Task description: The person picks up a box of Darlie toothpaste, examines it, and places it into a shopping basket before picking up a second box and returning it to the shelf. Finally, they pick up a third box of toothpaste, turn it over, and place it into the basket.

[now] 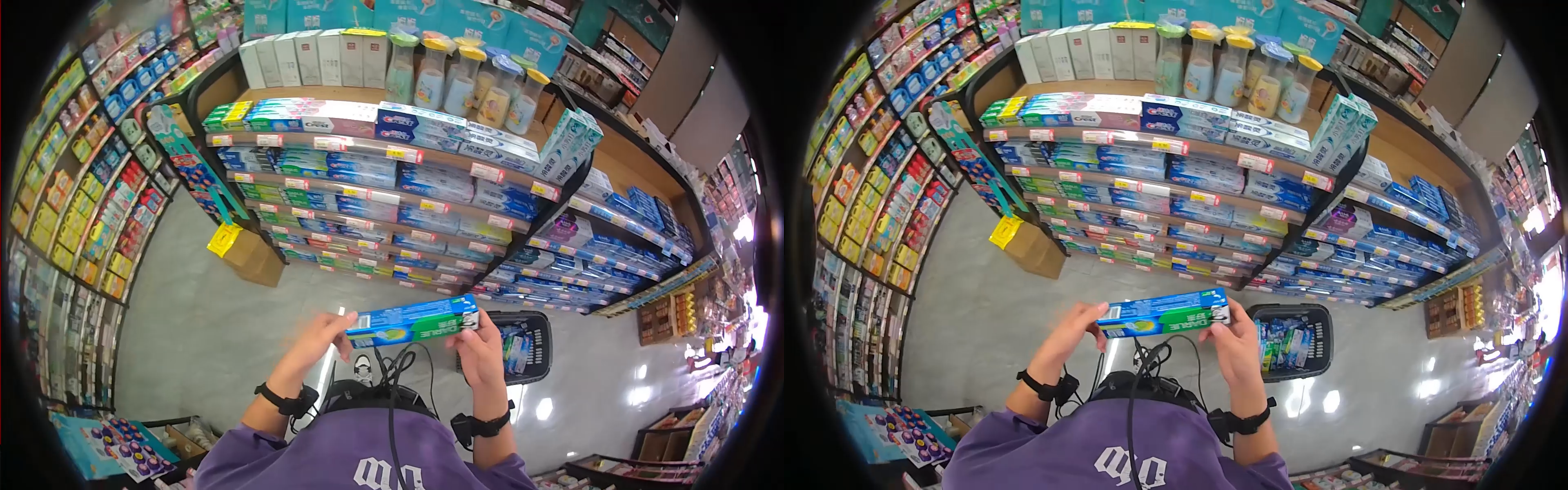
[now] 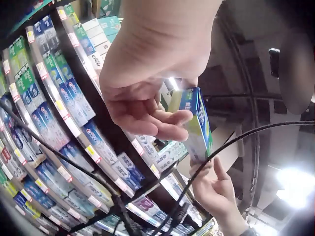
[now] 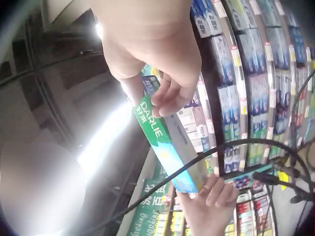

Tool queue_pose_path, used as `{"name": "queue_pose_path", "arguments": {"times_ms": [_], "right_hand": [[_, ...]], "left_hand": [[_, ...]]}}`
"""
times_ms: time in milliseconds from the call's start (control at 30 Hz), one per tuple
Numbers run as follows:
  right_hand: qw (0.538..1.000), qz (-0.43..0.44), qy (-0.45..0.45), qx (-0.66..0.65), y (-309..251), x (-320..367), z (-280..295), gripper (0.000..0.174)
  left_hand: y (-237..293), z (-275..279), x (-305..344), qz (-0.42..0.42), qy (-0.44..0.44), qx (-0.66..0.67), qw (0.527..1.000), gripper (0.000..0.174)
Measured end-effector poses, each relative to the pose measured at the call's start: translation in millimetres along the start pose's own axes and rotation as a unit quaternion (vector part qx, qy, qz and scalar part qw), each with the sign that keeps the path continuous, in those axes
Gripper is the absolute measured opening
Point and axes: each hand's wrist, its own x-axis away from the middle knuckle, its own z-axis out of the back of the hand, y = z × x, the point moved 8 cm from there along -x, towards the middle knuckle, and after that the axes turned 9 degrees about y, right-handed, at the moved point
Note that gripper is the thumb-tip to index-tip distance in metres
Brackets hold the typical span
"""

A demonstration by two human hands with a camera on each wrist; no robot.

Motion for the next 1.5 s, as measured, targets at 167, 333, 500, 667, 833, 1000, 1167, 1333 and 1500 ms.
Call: {"name": "queue_pose_path", "arguments": {"times_ms": [167,333,500,667,833,1000,1167,1333,1500], "right_hand": [[0.988,-0.104,-0.082,-0.079,10,16,-24,0.033],[0.97,-0.064,-0.173,0.16,17,32,-72,0.047],[0.927,-0.072,-0.278,0.243,39,40,-93,0.043],[0.81,0.008,-0.302,0.503,24,42,-117,0.067],[0.726,0.117,-0.341,0.586,24,27,-149,0.088],[0.709,0.162,-0.36,0.584,29,19,-203,0.085],[0.794,0.156,-0.319,0.494,52,-7,-235,0.075],[0.952,0.007,-0.235,0.197,94,-32,-245,0.053],[0.974,-0.043,-0.213,0.068,118,-23,-274,0.06]], "left_hand": [[3,-33,31,-0.005,-0.062,0.05,0.997,0.053],[0,-48,54,-0.023,-0.063,0.059,0.996,0.056],[-4,-17,78,-0.049,-0.026,-0.026,0.998,0.044],[41,29,100,-0.181,0.063,0.088,0.978,0.061],[62,63,99,-0.236,0.081,0.163,0.955,0.099],[61,115,86,-0.234,0.082,0.175,0.953,0.097],[70,172,77,-0.239,0.141,0.171,0.945,0.078],[55,222,74,-0.2,0.149,0.183,0.951,0.07],[38,265,75,-0.198,0.158,0.207,0.945,0.059]]}}
